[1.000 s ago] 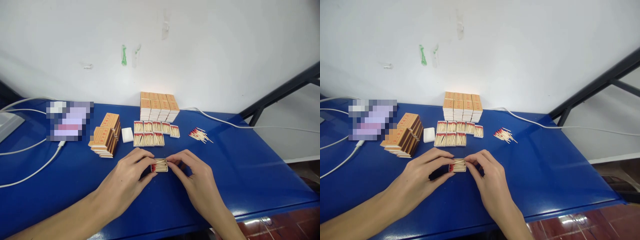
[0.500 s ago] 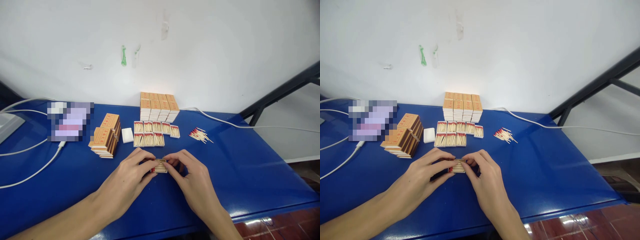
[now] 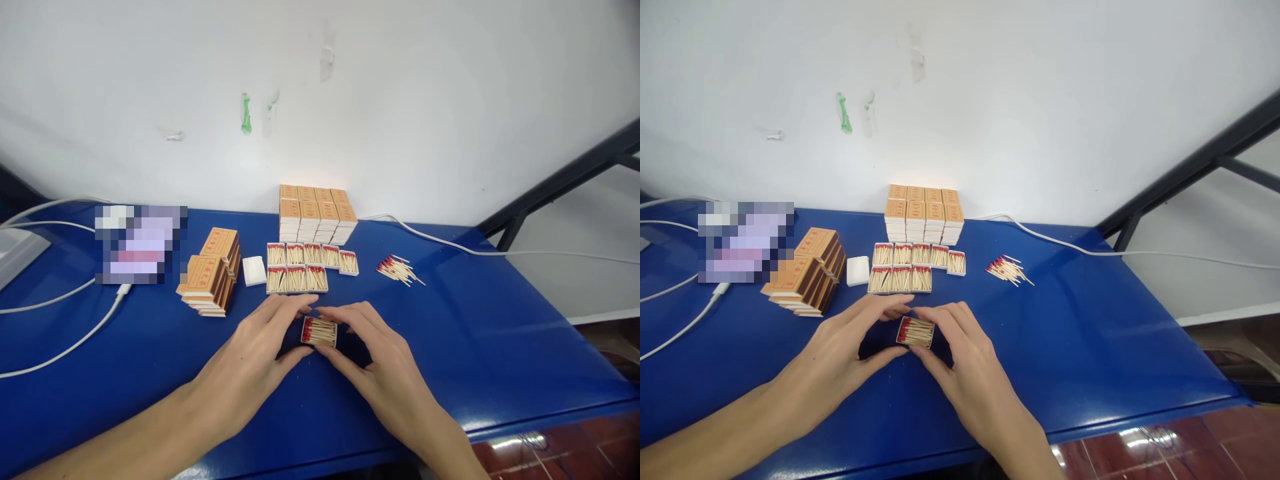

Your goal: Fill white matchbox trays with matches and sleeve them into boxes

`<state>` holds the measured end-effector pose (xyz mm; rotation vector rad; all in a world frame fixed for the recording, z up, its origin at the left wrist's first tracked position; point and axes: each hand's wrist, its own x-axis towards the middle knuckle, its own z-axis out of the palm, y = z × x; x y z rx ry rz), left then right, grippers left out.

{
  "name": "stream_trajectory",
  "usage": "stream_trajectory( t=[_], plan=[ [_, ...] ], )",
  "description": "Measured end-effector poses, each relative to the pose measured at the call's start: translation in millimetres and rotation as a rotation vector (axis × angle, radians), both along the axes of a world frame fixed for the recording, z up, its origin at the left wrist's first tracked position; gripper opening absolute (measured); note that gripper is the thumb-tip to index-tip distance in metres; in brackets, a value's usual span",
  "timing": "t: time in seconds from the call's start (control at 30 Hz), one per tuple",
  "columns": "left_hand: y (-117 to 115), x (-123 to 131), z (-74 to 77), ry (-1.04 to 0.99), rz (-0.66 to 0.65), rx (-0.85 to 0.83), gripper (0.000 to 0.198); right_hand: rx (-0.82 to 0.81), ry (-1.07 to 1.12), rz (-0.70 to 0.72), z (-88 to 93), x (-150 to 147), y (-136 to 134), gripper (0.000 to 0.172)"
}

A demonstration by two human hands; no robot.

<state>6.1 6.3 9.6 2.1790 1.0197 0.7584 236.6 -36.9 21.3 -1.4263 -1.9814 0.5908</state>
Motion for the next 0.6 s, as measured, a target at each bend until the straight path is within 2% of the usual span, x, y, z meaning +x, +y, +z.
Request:
stream_trajectory(
  t=[0.13,0.4,0.6],
  plan=[
    [-1.1,1.4,3.7,0.019,0.001,-0.018,0.071,0.047,-0.016,-0.043,0.3,5.6,0.3,0.035],
    [-2.1,1.9,4.1,0.025,0.013,-0.004,0.065,0.020,-0.050,-0.056,-2.5,6.5,-2.8,0.038],
    [-3.4,2.8,3.0,0.009,0.003,-0.027,0.058,-0.132,-0.080,-0.034,4.3,10.2,-8.8,0.056]
  ],
)
